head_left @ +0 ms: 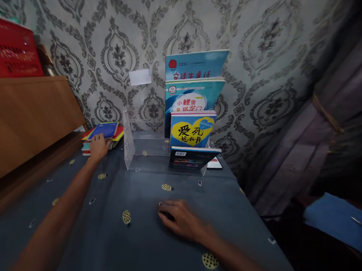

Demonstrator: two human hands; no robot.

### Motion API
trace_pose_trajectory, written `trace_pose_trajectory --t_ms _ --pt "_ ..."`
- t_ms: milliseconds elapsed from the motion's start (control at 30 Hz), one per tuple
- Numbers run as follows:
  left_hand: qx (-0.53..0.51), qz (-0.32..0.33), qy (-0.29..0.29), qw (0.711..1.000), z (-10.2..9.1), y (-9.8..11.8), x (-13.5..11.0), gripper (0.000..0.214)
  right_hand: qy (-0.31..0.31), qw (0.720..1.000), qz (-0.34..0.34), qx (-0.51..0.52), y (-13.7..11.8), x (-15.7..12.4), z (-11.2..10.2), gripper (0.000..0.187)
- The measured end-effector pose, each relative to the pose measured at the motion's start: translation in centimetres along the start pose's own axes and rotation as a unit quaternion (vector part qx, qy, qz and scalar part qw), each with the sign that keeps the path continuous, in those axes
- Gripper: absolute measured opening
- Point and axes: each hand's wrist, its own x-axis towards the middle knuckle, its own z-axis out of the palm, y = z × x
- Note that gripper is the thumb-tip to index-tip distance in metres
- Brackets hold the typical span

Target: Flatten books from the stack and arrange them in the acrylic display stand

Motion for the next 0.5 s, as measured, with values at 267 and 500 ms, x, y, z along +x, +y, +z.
trace_pose_trajectory --t_ms 267,500 --pt "0.025 0.028 -0.043 0.998 1.7 1.1 3.2 0.056 -0.021 0.999 0.025 0.021 0.1 0.0 -0.2 0.022" --pt "0.083 0.073 -0.064 0.992 0.6 0.5 3.5 0.039 -0.024 0.999 0.024 0.025 0.3 0.0 -0.2 0.02"
